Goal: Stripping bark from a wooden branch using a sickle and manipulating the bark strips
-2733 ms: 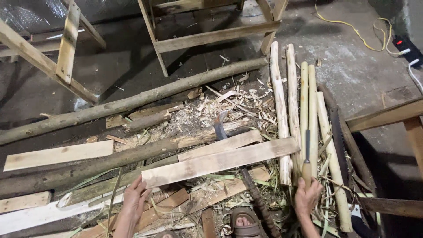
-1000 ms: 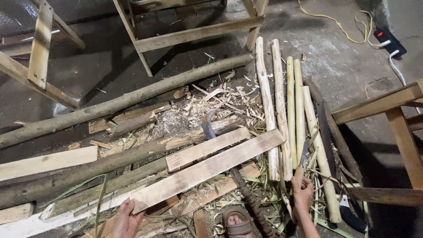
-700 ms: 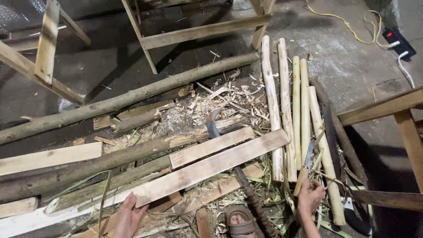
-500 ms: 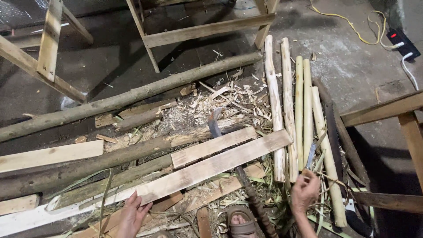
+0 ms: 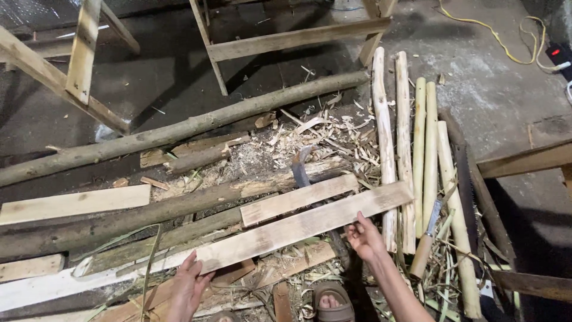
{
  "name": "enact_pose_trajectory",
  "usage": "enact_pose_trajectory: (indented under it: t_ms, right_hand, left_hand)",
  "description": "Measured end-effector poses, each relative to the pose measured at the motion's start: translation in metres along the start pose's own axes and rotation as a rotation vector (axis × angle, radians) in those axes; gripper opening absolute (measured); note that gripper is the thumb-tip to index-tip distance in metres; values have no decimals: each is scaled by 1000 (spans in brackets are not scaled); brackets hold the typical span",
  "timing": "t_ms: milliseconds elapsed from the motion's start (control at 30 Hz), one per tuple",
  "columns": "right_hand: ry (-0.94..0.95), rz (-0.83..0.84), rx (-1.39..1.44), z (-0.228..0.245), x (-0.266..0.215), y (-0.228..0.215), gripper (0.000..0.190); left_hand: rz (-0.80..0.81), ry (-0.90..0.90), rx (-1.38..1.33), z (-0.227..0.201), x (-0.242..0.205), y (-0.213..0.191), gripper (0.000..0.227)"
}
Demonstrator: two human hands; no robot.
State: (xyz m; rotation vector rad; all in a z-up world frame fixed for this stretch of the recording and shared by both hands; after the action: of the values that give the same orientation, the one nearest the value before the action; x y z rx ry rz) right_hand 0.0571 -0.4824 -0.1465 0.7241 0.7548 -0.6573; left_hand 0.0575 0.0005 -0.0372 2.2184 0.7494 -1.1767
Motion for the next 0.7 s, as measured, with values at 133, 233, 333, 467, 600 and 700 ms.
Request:
enact_pose_trajectory:
  t_ms: [133, 233, 333, 467, 600, 700]
  right_hand:
    - [-42, -127, -108, 38, -35, 5, 20]
    - [-155, -133, -35, 75, -44, 12, 31]
    - [-173, -122, 70, 91, -23, -6, 23]
    - [-169, -187, 26, 97, 2, -33, 18]
    - [-176, -179, -13, 101, 20, -45, 18]
    - [-172, -155, 28, 101, 26, -43, 18]
  left_hand:
    - [-59, 0, 49, 4, 0, 18, 50]
    - [46, -14, 77, 16, 8, 44, 48]
    - [41, 5, 130, 23, 15, 62, 47]
    - [113, 50, 348, 24, 14, 90, 44]
    - [67, 87, 582, 33, 22, 96, 43]
    - [38, 198, 495, 55, 88, 69, 35]
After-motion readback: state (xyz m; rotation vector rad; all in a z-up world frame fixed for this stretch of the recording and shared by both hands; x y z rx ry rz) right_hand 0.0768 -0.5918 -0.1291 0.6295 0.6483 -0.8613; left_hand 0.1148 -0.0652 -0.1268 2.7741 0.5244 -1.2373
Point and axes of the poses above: each hand's wrist, its own x-axis towards the middle knuckle, its own y-axis out of the palm, z = x × y, the point moved 10 cm from there along x, towards the middle knuckle, and after that the axes turned 7 degrees about -x, right-handed, at the moved point
